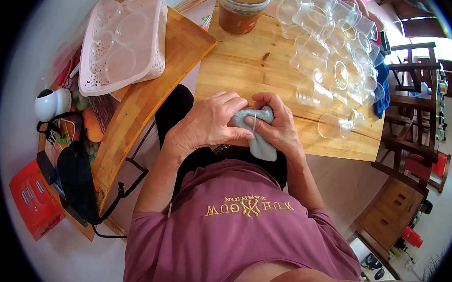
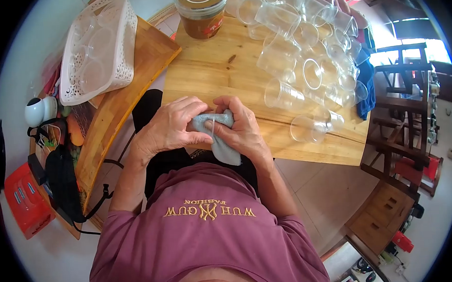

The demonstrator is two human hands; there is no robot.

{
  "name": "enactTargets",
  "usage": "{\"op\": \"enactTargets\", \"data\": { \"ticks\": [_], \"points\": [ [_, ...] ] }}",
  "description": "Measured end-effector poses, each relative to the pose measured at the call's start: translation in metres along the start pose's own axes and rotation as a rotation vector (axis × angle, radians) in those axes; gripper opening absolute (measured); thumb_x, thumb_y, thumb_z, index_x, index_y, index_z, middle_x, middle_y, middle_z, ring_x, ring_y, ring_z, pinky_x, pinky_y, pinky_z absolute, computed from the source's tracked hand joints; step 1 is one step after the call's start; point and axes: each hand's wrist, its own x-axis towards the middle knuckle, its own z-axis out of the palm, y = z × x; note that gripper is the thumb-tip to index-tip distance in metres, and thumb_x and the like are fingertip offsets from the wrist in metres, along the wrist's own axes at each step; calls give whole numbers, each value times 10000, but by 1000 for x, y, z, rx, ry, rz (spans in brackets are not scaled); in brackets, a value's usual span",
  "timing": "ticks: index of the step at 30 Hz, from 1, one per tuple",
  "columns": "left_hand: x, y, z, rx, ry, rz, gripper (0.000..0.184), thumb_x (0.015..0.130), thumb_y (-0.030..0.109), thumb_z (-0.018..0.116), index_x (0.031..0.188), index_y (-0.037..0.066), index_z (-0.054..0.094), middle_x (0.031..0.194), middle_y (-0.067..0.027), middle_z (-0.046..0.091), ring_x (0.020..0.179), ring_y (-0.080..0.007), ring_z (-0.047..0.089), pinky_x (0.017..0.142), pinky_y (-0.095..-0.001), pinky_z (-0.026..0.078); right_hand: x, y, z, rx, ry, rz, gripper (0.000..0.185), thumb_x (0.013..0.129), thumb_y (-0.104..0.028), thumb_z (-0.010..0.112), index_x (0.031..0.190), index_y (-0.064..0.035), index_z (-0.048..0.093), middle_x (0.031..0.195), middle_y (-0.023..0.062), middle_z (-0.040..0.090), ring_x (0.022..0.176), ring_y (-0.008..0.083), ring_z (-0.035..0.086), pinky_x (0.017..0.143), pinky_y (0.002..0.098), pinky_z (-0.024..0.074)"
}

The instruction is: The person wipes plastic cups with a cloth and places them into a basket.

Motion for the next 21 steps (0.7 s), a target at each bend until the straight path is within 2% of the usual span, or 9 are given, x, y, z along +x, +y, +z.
{"op": "enactTargets", "data": {
  "ticks": [7,10,12,21],
  "points": [
    [4,2,6,-45,-46,10,593,760,444,783,1100,-8,604,1005,-155,634,969,-356,628,822,-430,520,-1,3,2,-50,18,-1,507,762,-172,829,1179,-35,576,920,97,607,850,232,610,758,355,506],
    [6,5,5,-61,-103,-33,633,733,429,813,1140,-15,618,1021,-152,639,979,-352,625,841,-411,509,1,2,2,-111,11,-17,528,739,-168,835,1178,-28,576,953,113,600,887,259,617,774,362,508],
    [8,6,7,-64,-148,-49,657,738,439,808,1168,-17,609,1065,-163,647,1019,-359,624,864,-406,510,3,-4,2,-185,-4,-102,545,726,-178,836,1181,-29,577,984,124,595,918,292,620,789,377,510],
    [11,10,7,-66,-173,-77,693,730,467,811,1175,-19,599,1103,-185,655,1040,-369,630,882,-404,514,4,-1,4,-200,-19,-131,474,764,-211,813,1152,-37,602,993,133,604,917,322,635,779,395,517]
  ]
}}
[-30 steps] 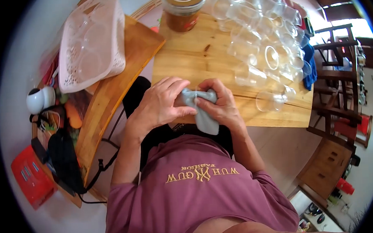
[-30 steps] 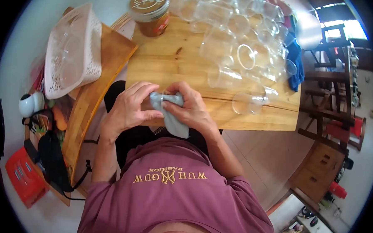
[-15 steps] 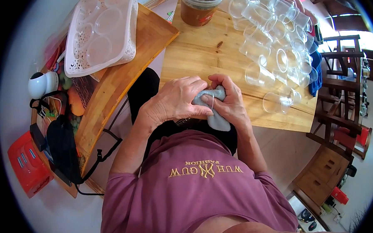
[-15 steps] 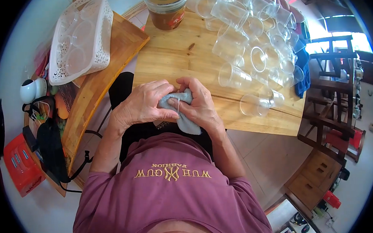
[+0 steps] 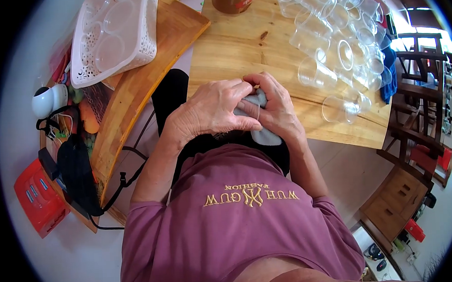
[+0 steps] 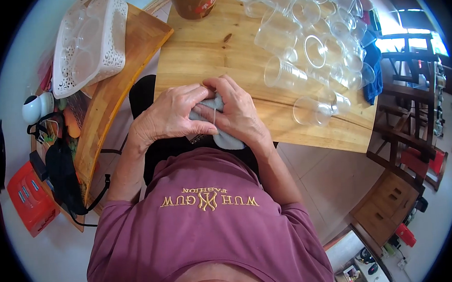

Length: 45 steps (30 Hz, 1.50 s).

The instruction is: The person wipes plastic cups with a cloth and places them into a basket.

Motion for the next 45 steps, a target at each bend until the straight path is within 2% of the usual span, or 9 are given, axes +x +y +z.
{"op": "enactTargets", "data": {
  "ticks": [5,14,19,24,29,32,34,40,45],
  "points": [
    [1,4,1,-15,34,-24,642,741,492,804,1065,-29,615,947,-159,657,915,-330,662,775,-377,526,-1,0,0,42,23,-12,365,799,-169,783,1106,-39,636,949,116,621,866,306,645,744,377,522],
    [-11,-5,-15,-126,9,-177,609,743,431,836,1075,-34,626,886,-149,663,805,-243,658,740,-321,509,-3,2,1,125,89,6,242,855,-130,740,1040,2,656,912,135,626,807,291,639,716,371,512],
    [-26,-7,-32,-498,-18,-332,621,748,452,847,1117,3,631,878,-7,615,788,-99,569,745,-269,482,-4,6,5,193,185,23,189,901,-132,706,1021,6,661,849,129,625,760,242,617,692,338,498],
    [-38,-17,-22,-819,99,-258,718,739,520,833,1168,-10,610,953,-29,620,841,-97,569,775,-244,473,-5,7,7,262,267,47,161,932,-137,678,1006,5,661,815,101,625,741,183,589,682,308,479],
    [-37,-11,-19,-1000,212,-139,781,757,588,788,1199,-27,596,999,-55,639,880,-99,581,797,-236,474,-3,6,8,165,233,27,157,912,-134,694,993,-3,663,814,108,624,736,216,600,678,321,485],
    [-33,-16,-12,-1036,314,-36,761,792,572,764,1222,-28,581,1017,-62,647,887,-107,585,807,-244,479,-3,4,8,91,202,-13,154,896,-128,704,981,-6,663,817,115,620,726,241,600,669,331,488],
    [-29,-15,-7,-1057,349,-28,601,853,409,776,1238,-2,564,1034,-32,609,932,-88,586,823,-232,496,-3,5,7,127,211,-6,153,888,-119,709,981,-7,661,815,118,613,716,251,594,660,337,486],
    [-17,-5,2,-547,369,-47,629,847,389,758,1280,-9,536,1115,-73,624,1020,-160,587,914,-304,470,-5,4,5,117,219,-27,152,886,-98,705,994,-5,652,806,112,608,708,242,591,649,337,478],
    [-15,-7,7,-598,418,-19,661,859,342,733,1368,3,481,1161,-91,623,1102,-193,582,992,-339,464,-9,8,7,183,262,-1,139,901,-96,691,997,-5,649,799,100,593,697,209,574,640,318,468]
  ]
}}
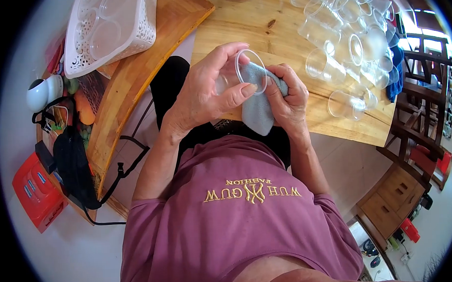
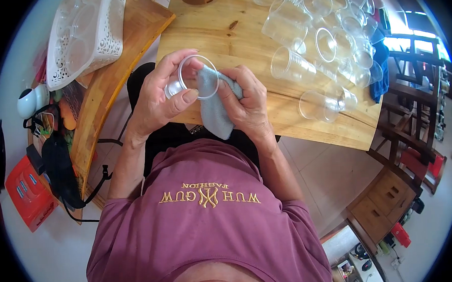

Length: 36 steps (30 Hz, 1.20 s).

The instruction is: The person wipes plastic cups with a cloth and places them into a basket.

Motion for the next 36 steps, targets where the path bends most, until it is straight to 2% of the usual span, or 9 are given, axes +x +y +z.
{"op": "enactTargets", "data": {
  "ticks": [6,11,14,24,26,29,31,36],
  "points": [
    [-1,-1,-4,136,-10,27,725,852,301,734,1436,12,415,1270,-134,596,1185,-234,561,1055,-372,434,-1,0,0,59,69,24,138,924,-109,670,1004,1,643,795,79,580,694,168,554,633,296,454],
    [-2,-2,0,228,-61,-31,847,792,280,816,1470,34,373,1307,-149,583,1257,-261,534,1084,-383,415,1,2,-1,36,38,-8,149,916,-112,673,1000,6,637,796,79,578,695,167,551,631,297,451],
    [-1,-2,0,260,-54,-25,892,756,295,851,1467,36,378,1306,-139,586,1245,-256,541,1080,-374,418,0,1,-3,52,16,20,145,892,-85,673,994,10,633,796,85,576,696,176,552,633,301,451],
    [0,3,-2,209,6,20,843,756,271,856,1429,29,410,1298,-131,588,1226,-241,539,1061,-361,423,2,1,-3,5,-74,-46,169,834,-38,675,995,3,639,798,101,581,694,208,568,636,319,458],
    [1,9,0,23,13,-13,851,753,250,860,1431,24,398,1311,-139,573,1238,-241,522,1077,-363,400,2,0,-3,-9,-85,-56,173,830,-33,676,996,-1,640,798,102,583,694,211,571,637,321,459],
    [3,11,4,-39,-10,9,859,753,236,861,1435,21,385,1328,-148,558,1256,-242,507,1096,-369,377,2,0,-4,3,-75,-62,177,826,-25,679,998,-4,640,797,100,583,695,208,575,636,320,461],
    [3,9,5,-10,-16,22,861,752,232,861,1436,23,382,1330,-148,556,1257,-241,508,1099,-369,374,1,-3,-5,-17,-98,-13,175,825,19,626,999,8,628,831,74,579,750,166,563,690,280,456],
    [3,8,4,40,-8,26,852,754,222,858,1432,26,381,1334,-146,554,1266,-241,507,1101,-365,371,2,-3,-4,-4,-82,-31,177,827,18,632,1004,8,626,825,76,575,740,176,565,686,286,460]
  ]
}}
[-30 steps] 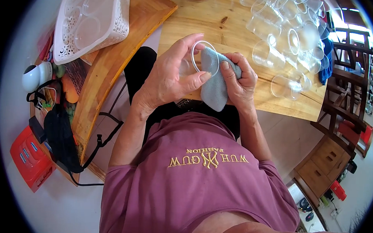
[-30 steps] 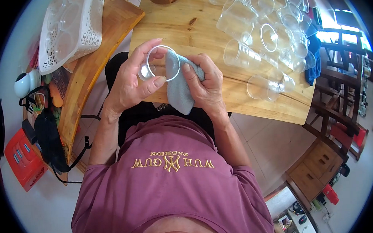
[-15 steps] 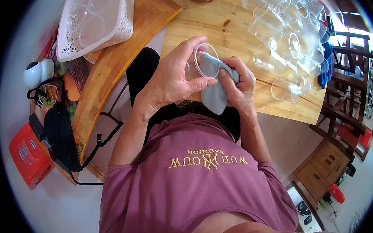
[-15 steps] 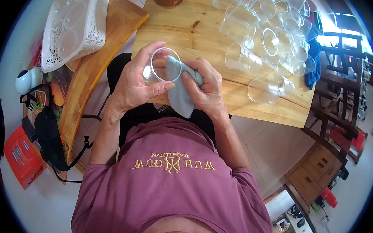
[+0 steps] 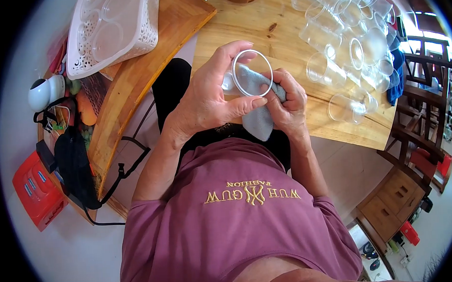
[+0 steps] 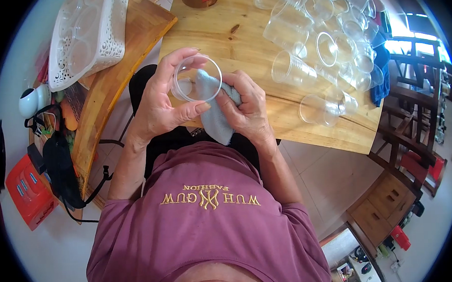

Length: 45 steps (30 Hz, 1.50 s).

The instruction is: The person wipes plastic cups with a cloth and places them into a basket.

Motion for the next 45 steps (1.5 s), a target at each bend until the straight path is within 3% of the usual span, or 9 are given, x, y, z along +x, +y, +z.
{"op": "enactTargets", "data": {
  "ticks": [17,19,30,45],
  "points": [
    [-1,12,-3,277,19,106,835,730,264,874,1391,26,423,1289,-132,596,1208,-232,563,1035,-349,437,1,2,3,-5,-4,-26,154,849,-13,674,996,0,631,825,86,584,733,191,569,680,296,462],
    [-1,13,-2,273,22,112,847,721,272,880,1391,26,425,1285,-133,598,1203,-233,565,1035,-348,436,2,2,2,-15,-14,-11,171,838,-33,696,998,-6,640,807,119,583,704,241,584,639,335,467],
    [3,24,-5,228,28,166,913,704,255,901,1421,24,385,1310,-125,572,1229,-222,549,1053,-356,418,1,5,1,25,-13,-30,186,837,-36,702,1012,-8,645,820,117,592,718,241,598,646,337,476],
    [7,18,-15,282,117,187,847,756,242,870,1419,14,395,1319,-143,559,1244,-234,533,1066,-370,410,3,5,2,-12,-16,-49,184,849,-54,698,1015,5,646,815,122,590,710,244,598,635,334,475]
  ]
}}
